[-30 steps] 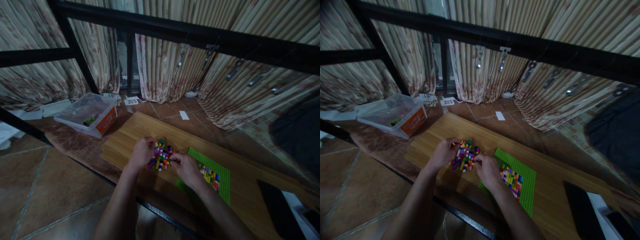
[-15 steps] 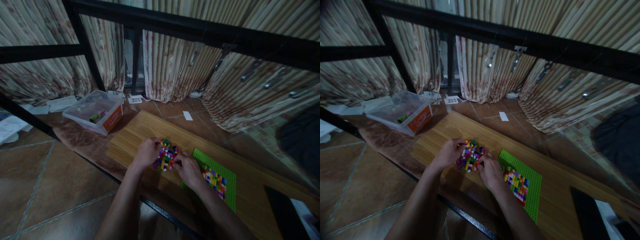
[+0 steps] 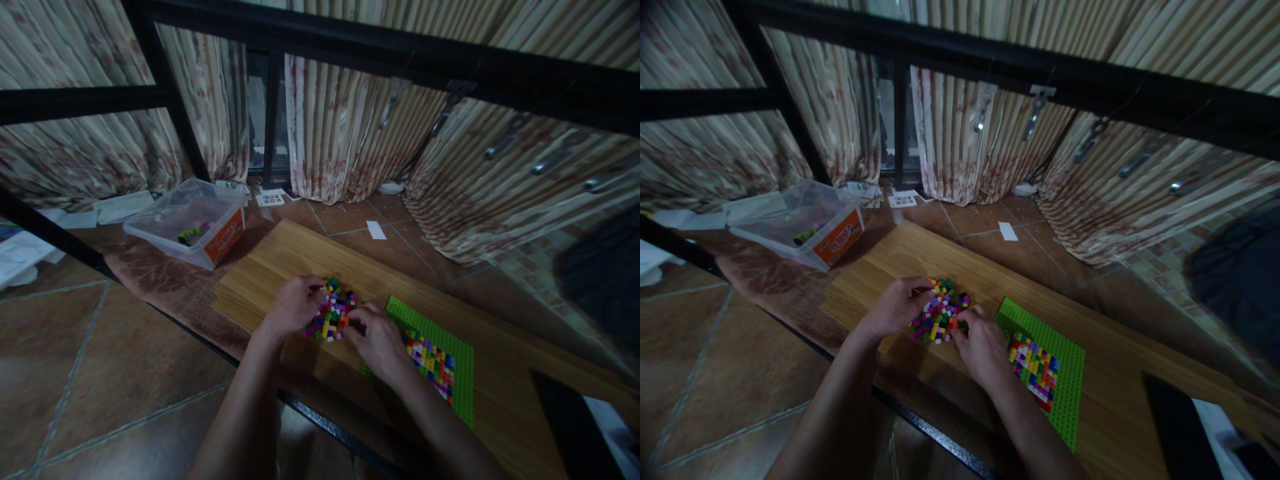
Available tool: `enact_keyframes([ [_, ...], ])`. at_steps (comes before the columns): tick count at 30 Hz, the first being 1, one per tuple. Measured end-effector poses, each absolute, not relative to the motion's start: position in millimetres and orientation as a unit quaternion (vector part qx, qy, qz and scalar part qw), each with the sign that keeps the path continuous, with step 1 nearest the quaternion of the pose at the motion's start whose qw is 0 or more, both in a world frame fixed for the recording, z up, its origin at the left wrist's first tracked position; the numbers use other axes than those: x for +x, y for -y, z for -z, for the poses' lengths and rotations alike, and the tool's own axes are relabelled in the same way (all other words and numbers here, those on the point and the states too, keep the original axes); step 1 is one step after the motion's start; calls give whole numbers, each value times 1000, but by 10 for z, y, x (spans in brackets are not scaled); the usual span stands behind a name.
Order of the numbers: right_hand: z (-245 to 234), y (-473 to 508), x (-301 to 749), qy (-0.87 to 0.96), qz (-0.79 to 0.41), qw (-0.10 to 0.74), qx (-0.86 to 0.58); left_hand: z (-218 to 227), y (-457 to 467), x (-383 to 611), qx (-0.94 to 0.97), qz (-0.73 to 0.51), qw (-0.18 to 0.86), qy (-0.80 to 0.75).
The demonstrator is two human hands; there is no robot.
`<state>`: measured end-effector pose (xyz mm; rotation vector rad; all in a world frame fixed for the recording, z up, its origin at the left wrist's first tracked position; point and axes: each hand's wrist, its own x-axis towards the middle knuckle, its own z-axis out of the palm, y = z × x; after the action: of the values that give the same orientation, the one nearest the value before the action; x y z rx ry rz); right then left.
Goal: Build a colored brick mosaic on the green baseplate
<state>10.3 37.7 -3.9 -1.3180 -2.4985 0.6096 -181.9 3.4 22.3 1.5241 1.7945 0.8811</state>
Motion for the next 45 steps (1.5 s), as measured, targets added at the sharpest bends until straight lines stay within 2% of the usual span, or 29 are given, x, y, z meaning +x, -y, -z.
enact_keyframes([
  [6, -285, -329, 39, 831, -322, 220, -397, -199, -29, -1658, 526, -407, 547, -507],
  [8, -320, -321, 31, 803, -364, 257, -395, -204, -31, -1611, 474, -435, 597, -479],
  [14, -166, -291, -6, 650, -494, 391, -425, -171, -47, -1517, 367, -493, 639, -463],
  [21, -136, -277, -77, 568, -501, 466, -458, -164, -49, -1477, 405, -491, 625, -452],
  [27, -134, -282, -65, 525, -565, 464, -435, -156, -53, -1460, 424, -487, 610, -460],
  [33, -105, -303, 8, 468, -626, 441, -441, -222, -31, -1533, 422, -470, 645, -430],
  [36, -50, -341, 76, 579, -531, 382, -486, -233, -32, -1595, 461, -433, 588, -505],
  [41, 62, -328, 103, 764, -278, 227, -536, -193, -57, -1559, 588, -292, 363, -661],
  [45, 83, -277, 32, 826, -180, 150, -513, -155, -72, -1454, 590, -222, 288, -721],
])
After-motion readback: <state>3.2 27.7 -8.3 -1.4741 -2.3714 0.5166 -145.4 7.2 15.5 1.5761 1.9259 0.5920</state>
